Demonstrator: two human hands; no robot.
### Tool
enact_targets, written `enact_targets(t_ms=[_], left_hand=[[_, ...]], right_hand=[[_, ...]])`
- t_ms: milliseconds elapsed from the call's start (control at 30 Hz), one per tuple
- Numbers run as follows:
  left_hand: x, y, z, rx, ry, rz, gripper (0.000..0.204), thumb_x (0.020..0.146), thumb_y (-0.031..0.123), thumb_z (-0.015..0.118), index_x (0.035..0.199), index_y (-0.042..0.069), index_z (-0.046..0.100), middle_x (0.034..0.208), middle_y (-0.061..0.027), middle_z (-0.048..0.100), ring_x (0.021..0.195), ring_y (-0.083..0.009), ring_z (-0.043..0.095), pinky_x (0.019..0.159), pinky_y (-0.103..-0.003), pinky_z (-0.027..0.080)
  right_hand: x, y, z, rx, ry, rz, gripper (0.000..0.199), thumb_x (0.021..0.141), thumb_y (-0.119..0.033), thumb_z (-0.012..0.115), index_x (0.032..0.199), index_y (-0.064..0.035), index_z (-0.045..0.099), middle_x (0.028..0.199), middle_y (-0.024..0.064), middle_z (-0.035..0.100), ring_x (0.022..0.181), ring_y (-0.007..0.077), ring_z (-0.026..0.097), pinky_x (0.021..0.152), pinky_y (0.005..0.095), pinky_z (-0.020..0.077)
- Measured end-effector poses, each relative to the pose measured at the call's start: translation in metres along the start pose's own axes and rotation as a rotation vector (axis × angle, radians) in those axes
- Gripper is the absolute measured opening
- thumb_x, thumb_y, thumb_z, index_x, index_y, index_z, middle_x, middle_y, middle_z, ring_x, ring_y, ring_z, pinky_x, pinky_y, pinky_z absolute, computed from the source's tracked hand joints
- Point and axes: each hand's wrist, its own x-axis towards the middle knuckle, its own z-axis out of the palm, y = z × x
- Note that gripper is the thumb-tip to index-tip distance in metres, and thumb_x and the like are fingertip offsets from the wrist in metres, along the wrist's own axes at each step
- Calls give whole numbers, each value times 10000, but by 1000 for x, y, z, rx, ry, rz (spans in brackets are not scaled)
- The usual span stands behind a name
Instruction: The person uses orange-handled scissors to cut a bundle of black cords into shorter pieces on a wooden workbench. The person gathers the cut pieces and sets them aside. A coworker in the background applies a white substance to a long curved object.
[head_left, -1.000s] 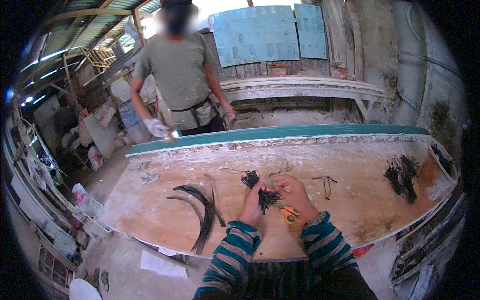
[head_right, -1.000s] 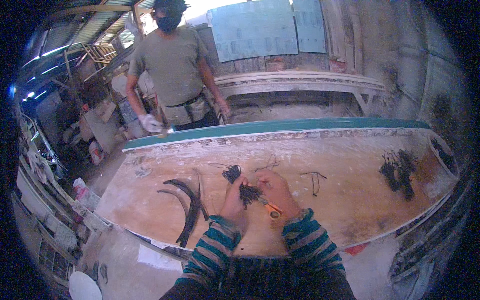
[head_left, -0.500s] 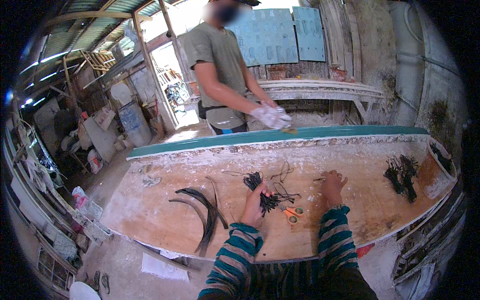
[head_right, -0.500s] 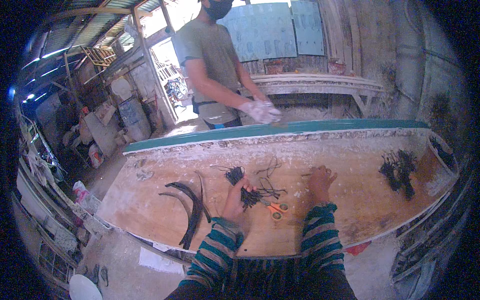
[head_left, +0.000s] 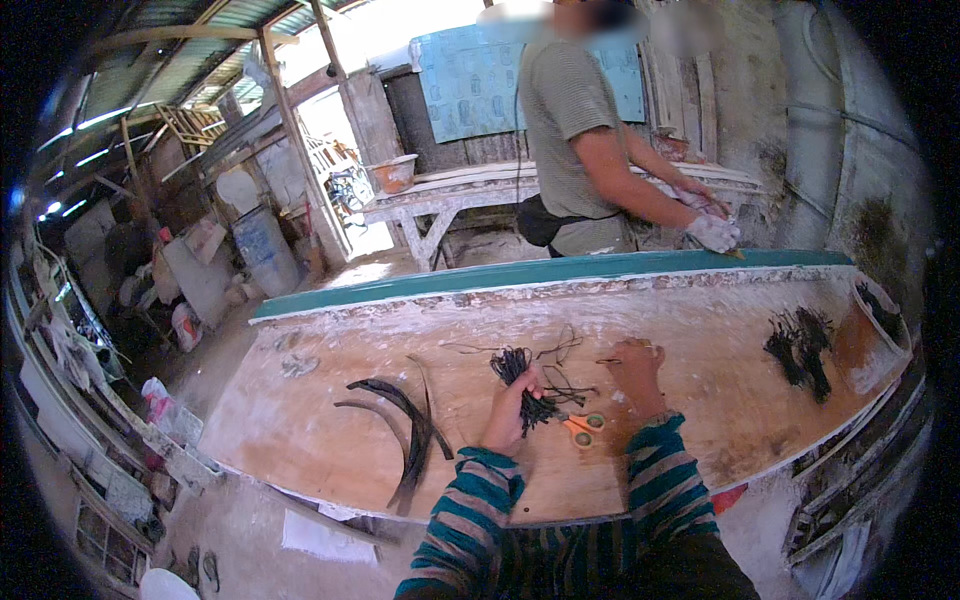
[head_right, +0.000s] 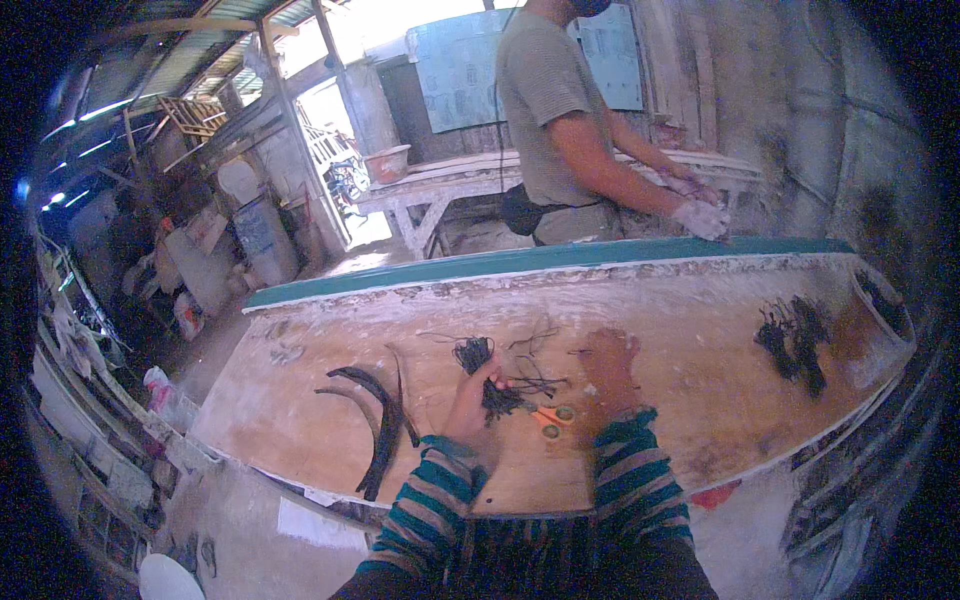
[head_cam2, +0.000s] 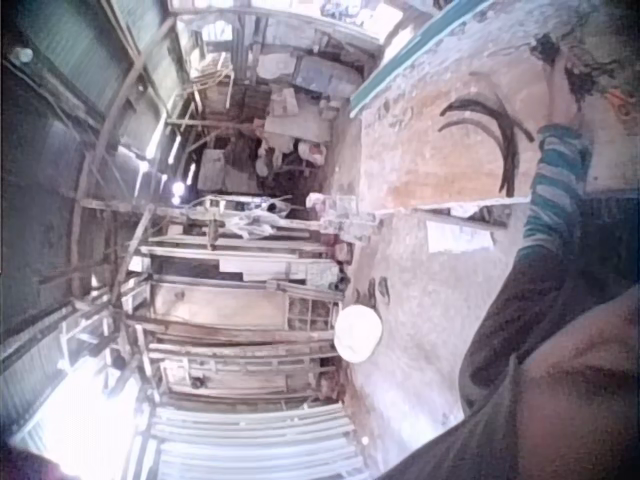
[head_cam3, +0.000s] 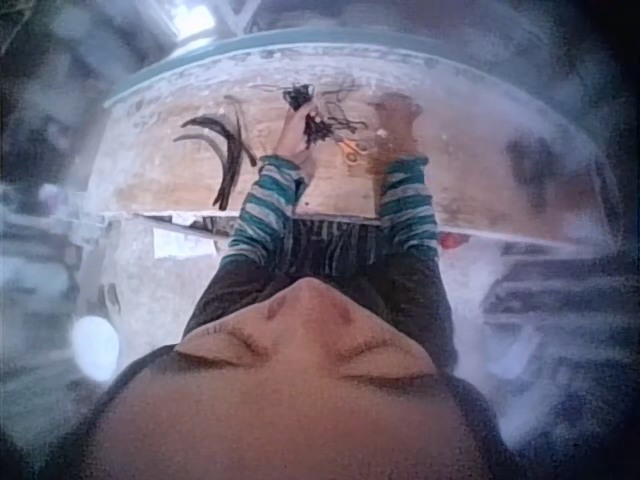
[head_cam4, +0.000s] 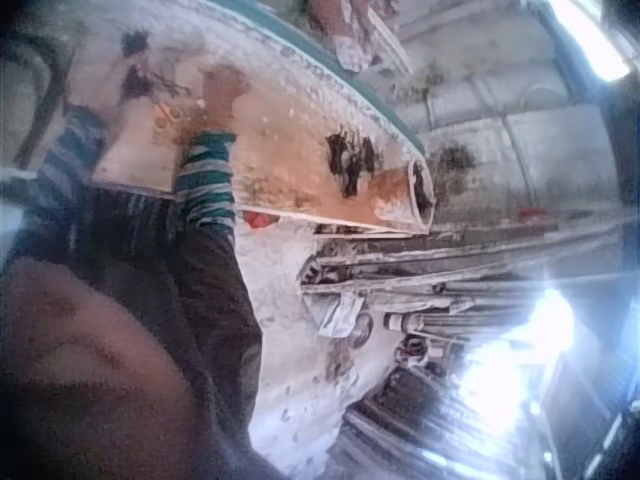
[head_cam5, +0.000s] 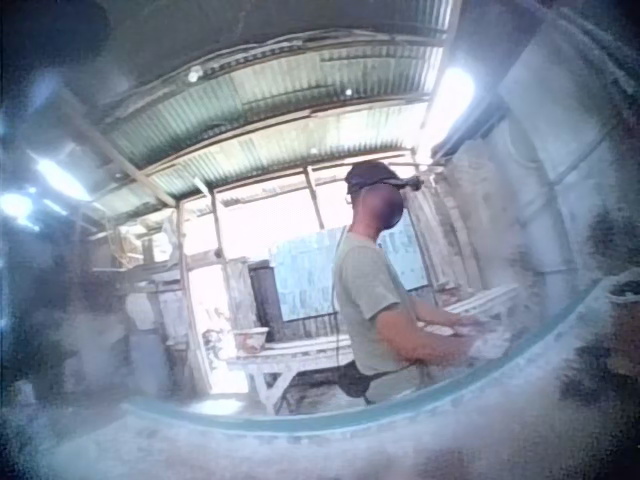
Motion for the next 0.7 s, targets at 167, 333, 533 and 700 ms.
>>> enact_targets(t_ms=[167,333,533,700], left_hand=[[-2,-2,-3,50,1,-5,147,846,138,576,948,39,539,669,13,465,576,-103,469,644,-286,463],[-8,4,12,240,5,-10,162,847,158,591,955,46,547,696,9,494,596,-99,492,577,-243,449],[-18,5,25,411,-54,9,143,841,154,586,951,68,554,699,16,509,629,-92,487,554,-225,407],[-16,2,23,393,-109,-28,179,826,134,601,985,63,559,741,25,523,645,-82,489,559,-217,410]], right_hand=[[-1,-51,-39,552,-114,-113,131,665,-119,687,783,-79,647,760,79,615,735,227,594,696,357,443],[-8,-61,-34,982,-310,9,66,746,-49,631,808,-26,626,755,63,625,677,128,586,610,259,452],[-13,-73,-25,1363,-373,2,88,795,-96,614,828,-14,623,721,27,614,661,106,568,608,264,459],[-13,-73,-34,1245,-373,41,110,802,-113,618,829,-6,622,725,34,619,652,103,565,609,264,462]])
